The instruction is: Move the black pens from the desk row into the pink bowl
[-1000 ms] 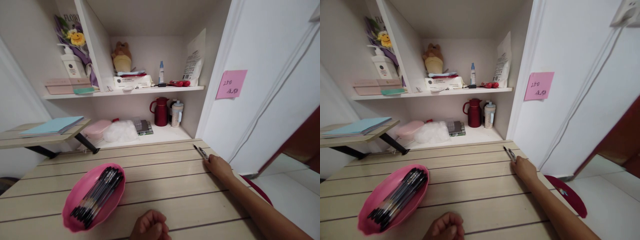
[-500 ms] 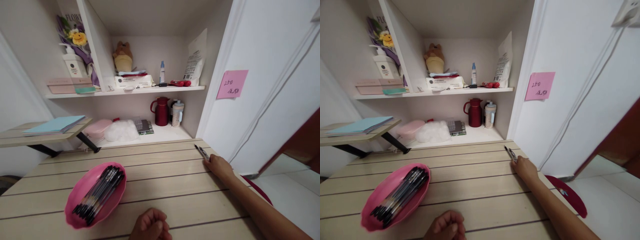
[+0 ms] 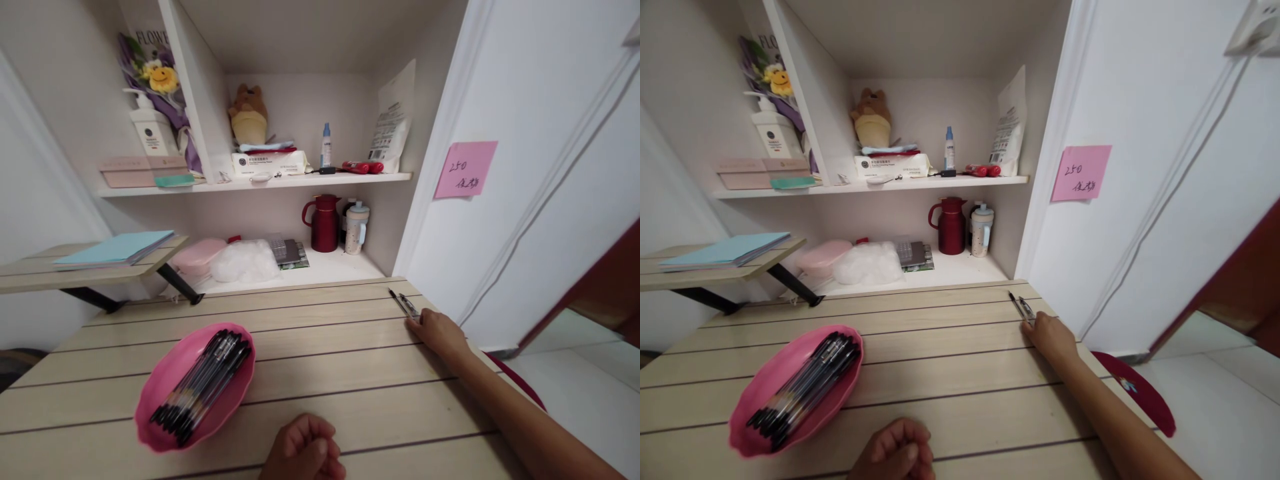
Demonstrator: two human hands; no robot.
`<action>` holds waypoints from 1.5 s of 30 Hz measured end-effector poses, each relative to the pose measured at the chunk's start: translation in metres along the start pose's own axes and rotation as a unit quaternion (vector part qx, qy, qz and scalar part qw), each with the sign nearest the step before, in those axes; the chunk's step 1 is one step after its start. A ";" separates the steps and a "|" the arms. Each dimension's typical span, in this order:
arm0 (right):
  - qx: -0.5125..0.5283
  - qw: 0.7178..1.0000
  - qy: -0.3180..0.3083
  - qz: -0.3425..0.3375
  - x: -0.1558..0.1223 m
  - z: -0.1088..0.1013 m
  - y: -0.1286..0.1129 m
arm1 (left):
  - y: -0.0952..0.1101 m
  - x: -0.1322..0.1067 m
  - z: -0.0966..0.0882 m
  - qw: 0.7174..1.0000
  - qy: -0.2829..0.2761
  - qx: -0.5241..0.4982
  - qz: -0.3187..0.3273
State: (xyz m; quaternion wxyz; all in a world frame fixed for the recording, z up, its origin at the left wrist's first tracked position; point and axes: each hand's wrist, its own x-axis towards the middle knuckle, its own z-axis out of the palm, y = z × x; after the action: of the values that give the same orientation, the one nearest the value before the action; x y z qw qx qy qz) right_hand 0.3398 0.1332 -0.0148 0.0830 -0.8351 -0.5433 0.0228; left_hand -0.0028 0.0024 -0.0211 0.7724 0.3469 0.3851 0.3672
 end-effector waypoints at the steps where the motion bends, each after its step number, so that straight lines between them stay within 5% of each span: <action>1: 0.000 1.000 0.000 -0.001 0.000 0.000 0.000 | 0.000 0.000 0.000 1.000 -0.002 -0.002 0.000; 11: 0.014 1.000 0.003 -0.021 -0.027 -0.007 0.006 | -0.007 0.005 -0.002 1.000 0.019 0.012 0.003; 18: 0.019 0.990 -0.032 -0.135 -0.094 -0.001 -0.013 | 0.021 -0.022 0.018 0.970 0.030 0.215 0.109; 20: 0.032 0.982 -0.043 -0.181 -0.117 0.001 -0.027 | 0.046 -0.031 0.010 0.916 0.055 0.356 0.174; 23: 0.060 0.970 -0.055 -0.230 -0.153 -0.002 -0.053 | 0.093 -0.042 -0.020 0.774 0.174 0.561 0.237; 27: 0.096 0.957 -0.078 -0.263 -0.191 -0.009 -0.088 | 0.136 -0.047 -0.068 0.603 0.348 0.711 0.101; 31: 0.134 0.945 -0.087 -0.286 -0.210 -0.011 -0.116 | 0.137 -0.043 -0.095 0.592 0.375 0.711 0.059; 38: 0.210 0.925 -0.116 -0.296 -0.222 -0.005 -0.152 | 0.133 -0.047 -0.109 0.592 0.413 0.688 0.082; 43: 0.308 0.906 -0.122 -0.264 -0.219 0.002 -0.163 | 0.131 -0.053 -0.095 0.607 0.400 0.669 0.153; 45: 0.401 0.879 -0.127 -0.224 -0.217 0.001 -0.170 | 0.114 -0.047 -0.077 0.643 0.363 0.645 0.198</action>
State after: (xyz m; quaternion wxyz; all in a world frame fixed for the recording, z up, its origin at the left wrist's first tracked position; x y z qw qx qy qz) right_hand 0.0976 0.0024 0.0011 0.3442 -0.5762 -0.6661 0.3253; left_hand -0.1231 0.0382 0.0525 0.0603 0.6643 0.6958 0.2664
